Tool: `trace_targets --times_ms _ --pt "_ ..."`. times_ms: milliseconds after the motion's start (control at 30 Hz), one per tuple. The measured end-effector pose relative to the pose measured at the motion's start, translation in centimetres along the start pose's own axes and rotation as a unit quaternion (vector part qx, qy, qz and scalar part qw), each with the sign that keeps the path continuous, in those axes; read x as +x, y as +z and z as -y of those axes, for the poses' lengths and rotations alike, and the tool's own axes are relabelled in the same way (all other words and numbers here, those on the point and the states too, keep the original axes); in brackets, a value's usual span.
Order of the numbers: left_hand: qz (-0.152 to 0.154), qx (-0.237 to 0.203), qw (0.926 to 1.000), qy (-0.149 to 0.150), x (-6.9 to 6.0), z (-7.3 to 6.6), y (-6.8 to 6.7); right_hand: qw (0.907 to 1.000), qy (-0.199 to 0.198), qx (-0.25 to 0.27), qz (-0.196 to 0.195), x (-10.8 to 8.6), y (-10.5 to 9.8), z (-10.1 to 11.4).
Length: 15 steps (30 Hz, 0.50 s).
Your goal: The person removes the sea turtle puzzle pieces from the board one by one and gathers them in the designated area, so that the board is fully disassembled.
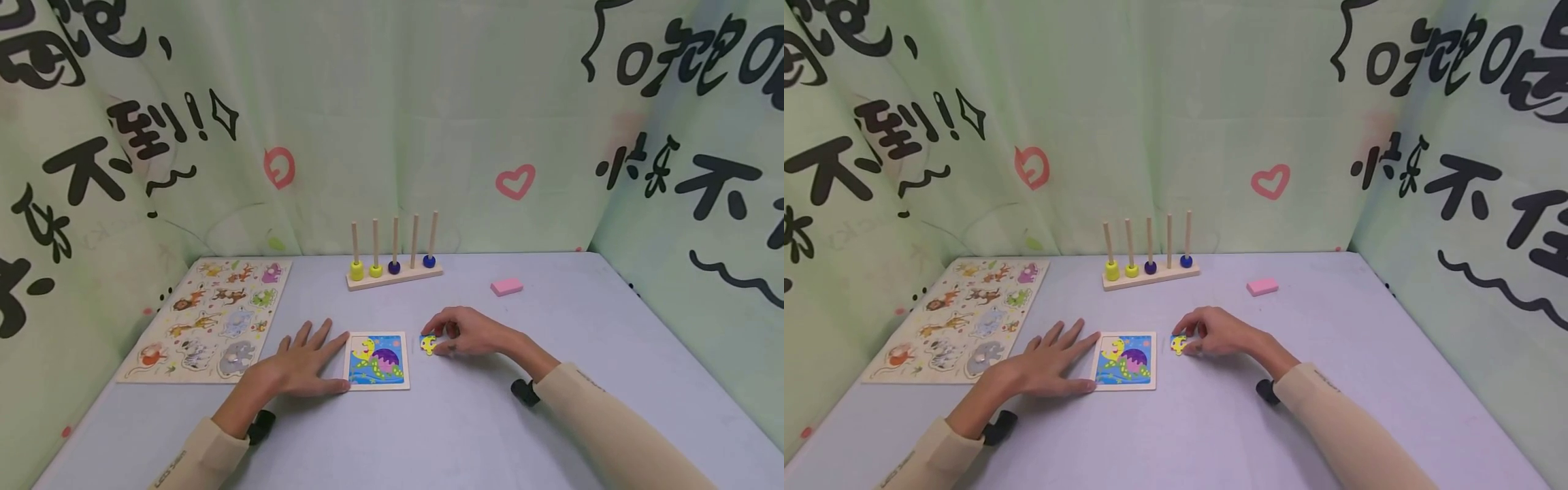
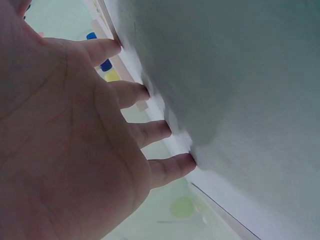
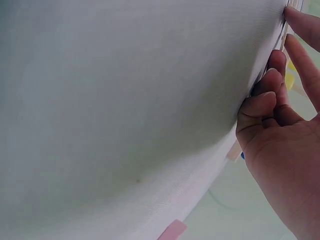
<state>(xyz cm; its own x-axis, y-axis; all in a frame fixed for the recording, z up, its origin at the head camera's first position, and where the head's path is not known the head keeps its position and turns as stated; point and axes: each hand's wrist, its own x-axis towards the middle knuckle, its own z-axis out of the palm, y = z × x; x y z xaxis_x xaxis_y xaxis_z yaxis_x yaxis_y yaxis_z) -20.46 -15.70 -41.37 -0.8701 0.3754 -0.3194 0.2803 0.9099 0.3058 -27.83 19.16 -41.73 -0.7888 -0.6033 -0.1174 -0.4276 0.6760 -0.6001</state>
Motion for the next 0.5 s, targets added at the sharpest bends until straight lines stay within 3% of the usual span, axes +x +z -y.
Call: trace_targets --times_ms 500 --pt "0.003 0.003 1.0 -0.002 -0.06 -0.02 -0.13 0.9999 0.014 -0.006 0.006 -0.02 0.04 -0.04"
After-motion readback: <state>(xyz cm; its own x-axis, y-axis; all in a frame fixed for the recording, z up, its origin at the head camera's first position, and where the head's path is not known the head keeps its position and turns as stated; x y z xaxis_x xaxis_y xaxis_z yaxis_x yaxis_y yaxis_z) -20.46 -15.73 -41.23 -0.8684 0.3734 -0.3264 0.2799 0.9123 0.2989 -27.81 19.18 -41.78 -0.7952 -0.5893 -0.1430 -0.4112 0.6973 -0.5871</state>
